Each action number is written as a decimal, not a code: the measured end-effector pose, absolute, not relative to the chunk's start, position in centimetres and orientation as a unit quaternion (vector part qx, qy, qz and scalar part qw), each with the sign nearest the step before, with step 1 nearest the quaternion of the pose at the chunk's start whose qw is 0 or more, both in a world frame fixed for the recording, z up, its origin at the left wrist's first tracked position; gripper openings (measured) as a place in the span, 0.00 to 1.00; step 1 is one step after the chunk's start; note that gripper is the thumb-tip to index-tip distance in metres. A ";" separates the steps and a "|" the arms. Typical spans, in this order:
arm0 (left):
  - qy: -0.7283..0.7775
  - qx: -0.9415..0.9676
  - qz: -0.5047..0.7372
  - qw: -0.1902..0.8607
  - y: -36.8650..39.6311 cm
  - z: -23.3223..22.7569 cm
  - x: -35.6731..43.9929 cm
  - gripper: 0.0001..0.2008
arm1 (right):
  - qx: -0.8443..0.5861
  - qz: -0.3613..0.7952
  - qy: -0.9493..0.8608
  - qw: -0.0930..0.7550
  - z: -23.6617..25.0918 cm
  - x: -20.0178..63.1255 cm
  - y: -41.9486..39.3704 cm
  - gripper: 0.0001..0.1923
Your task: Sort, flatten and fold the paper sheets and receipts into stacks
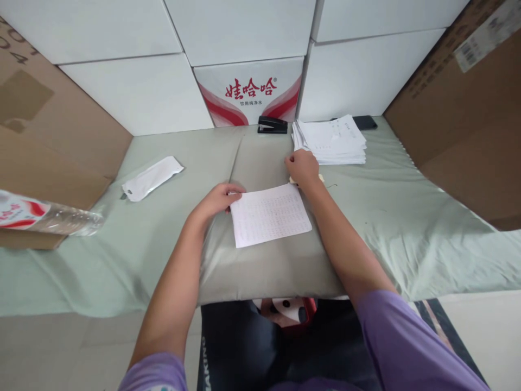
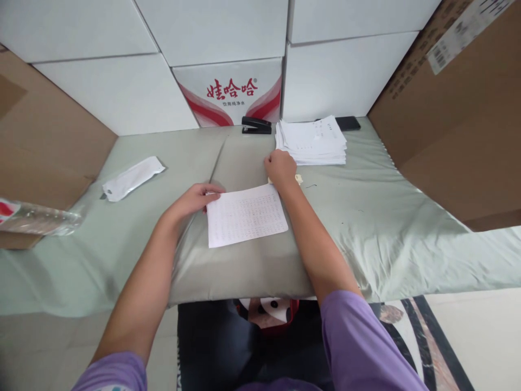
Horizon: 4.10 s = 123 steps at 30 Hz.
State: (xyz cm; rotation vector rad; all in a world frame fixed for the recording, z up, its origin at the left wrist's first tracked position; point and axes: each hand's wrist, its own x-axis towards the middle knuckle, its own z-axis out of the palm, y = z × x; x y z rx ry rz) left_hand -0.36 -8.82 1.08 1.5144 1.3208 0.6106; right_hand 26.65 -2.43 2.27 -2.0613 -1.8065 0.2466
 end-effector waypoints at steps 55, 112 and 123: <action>0.472 0.666 0.110 0.567 -9.4 2.0 -0.1 0.23 | -0.683 0.123 -0.691 0.202 2.0 26.7 -2.1 0.14; 0.558 0.600 0.286 0.497 -8.5 2.3 -4.8 0.22 | -0.775 0.108 -0.619 0.072 1.7 38.0 -0.5 0.29; 0.545 0.522 0.483 0.445 -8.6 3.8 -5.0 0.18 | -0.800 0.134 -0.578 0.091 2.1 38.9 -1.5 0.33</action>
